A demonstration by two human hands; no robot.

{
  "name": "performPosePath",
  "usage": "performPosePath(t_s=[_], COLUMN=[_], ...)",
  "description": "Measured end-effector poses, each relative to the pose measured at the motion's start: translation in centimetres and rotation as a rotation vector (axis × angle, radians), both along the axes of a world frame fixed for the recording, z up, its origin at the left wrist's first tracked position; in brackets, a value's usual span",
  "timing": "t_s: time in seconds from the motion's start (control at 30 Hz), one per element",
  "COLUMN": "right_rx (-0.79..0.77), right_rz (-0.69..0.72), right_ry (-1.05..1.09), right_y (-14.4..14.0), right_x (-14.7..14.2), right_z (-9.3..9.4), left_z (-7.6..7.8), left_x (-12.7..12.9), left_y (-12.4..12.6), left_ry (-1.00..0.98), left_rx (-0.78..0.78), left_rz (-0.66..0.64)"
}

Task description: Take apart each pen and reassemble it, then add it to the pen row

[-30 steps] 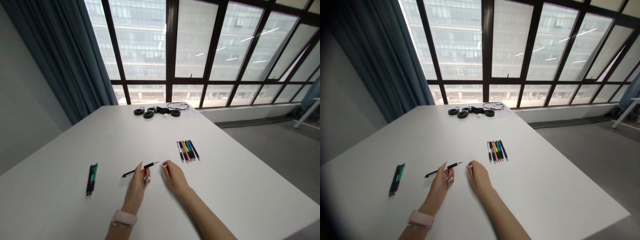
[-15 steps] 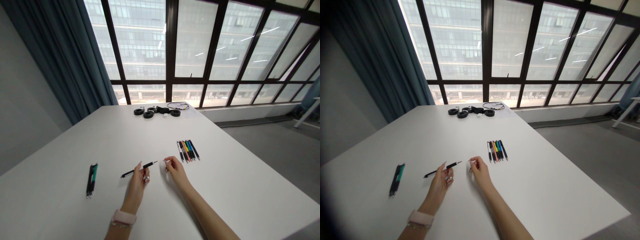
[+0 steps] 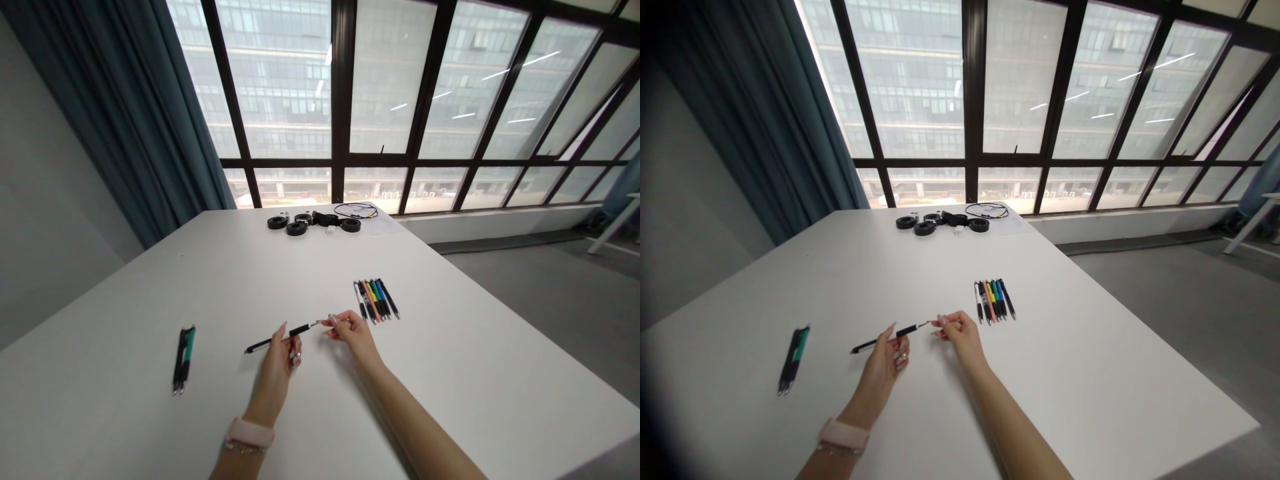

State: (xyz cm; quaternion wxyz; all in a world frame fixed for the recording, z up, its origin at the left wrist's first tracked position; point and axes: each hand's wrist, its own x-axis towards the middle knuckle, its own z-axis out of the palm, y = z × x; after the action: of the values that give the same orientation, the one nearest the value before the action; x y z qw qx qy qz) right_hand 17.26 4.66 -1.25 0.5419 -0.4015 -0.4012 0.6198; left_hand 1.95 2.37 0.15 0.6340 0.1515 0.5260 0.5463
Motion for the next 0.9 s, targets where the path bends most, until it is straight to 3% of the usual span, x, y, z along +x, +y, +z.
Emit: performPosePath(t_s=[0.17, 0.43, 0.9], right_rx=[0.069, 0.082, 0.06], right_rz=[-0.086, -0.007, 0.067], right_ry=[-0.118, -0.031, -0.059], right_y=[0.3, -0.1, -0.7], right_x=[0.4, -0.3, -0.8], right_z=[-0.3, 0.1, 0.8], left_z=[-0.4, -1.3, -2.0], left_x=[-0.1, -0.4, 0.0], left_y=[0.1, 0.3, 0.9], left_ry=[0.03, 0.082, 0.168], left_rx=[0.015, 0.057, 0.04], left_rz=[-0.045, -0.147, -0.161])
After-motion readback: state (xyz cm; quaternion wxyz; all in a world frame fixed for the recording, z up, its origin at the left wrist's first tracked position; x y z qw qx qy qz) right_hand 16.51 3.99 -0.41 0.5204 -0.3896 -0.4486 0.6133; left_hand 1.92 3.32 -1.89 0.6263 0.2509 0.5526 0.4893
